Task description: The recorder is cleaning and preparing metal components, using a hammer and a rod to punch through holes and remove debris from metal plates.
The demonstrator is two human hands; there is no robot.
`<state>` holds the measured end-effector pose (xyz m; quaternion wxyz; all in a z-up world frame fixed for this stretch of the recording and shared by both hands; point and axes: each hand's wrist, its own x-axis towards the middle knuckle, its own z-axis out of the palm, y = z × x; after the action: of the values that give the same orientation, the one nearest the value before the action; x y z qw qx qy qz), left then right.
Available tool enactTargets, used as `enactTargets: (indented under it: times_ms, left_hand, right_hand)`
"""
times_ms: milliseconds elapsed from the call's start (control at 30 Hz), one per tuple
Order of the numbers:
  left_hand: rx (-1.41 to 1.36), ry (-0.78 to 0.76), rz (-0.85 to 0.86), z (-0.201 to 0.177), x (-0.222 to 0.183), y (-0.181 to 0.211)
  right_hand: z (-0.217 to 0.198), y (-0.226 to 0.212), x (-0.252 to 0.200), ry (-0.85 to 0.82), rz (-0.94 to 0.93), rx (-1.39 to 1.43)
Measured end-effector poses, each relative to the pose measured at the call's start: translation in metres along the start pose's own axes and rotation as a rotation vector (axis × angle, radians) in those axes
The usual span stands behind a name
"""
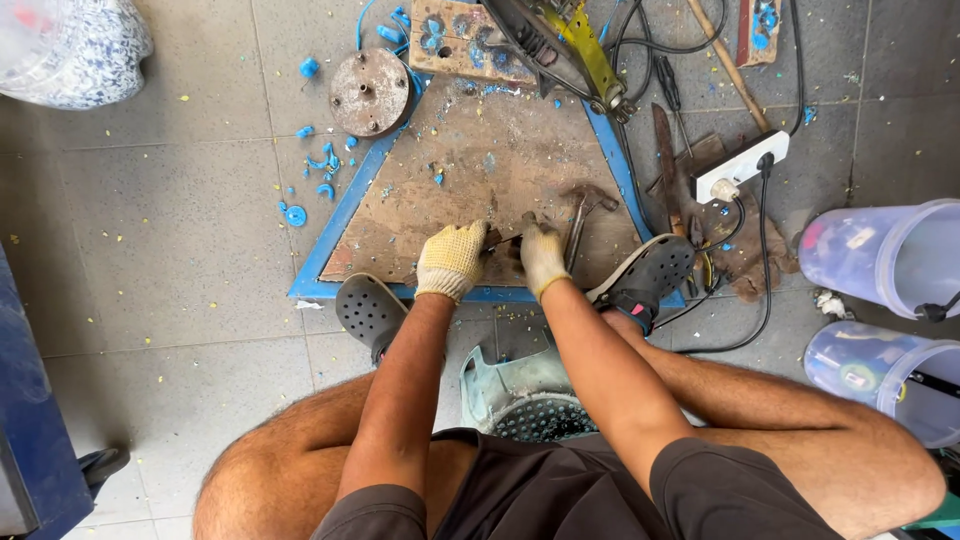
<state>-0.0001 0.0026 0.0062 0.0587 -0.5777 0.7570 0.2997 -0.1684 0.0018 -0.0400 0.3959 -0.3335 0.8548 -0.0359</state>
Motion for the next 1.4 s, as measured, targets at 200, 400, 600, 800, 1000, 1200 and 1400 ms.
enactTargets:
  times_ms: [200, 400, 600, 800, 1000, 1200, 1400]
  left_hand:
    - [0.007, -0.002, -0.018, -0.003, 0.003, 0.002]
    - [0.015, -0.016, -0.023, 0.010, 0.003, -0.003]
    - [0.006, 0.029, -0.002, 0.006, 0.004, -0.004]
    - [-0.041, 0.015, 0.015, -0.013, 0.002, 0.001]
    - [-0.046, 0.000, 0.007, -0.023, -0.007, 0.010]
    - [-0.065, -0.025, -0.048, -0.018, -0.003, 0.008]
    - [-0.059, -0.002, -0.020, -0.011, -0.003, 0.006]
  right_hand:
    - [0.051, 0.032, 0.051, -0.314, 0.442, 0.919]
    - [0.058, 0.046, 0.054, -0.508, 0.391, 1.192]
    - [0.046, 0.057, 0.021, -0.296, 0.375, 1.195]
    - [0.014, 0.049, -0.011, -0.033, 0.075, 0.964]
    - [0.006, 0.025, -0.028, -0.058, -0.205, 1.100]
    - [-0.014, 0.010, -0.042, 0.158, -0.554, 0.474]
    - [0.000, 0.025, -0.025, 0.194, -0.465, 0.312]
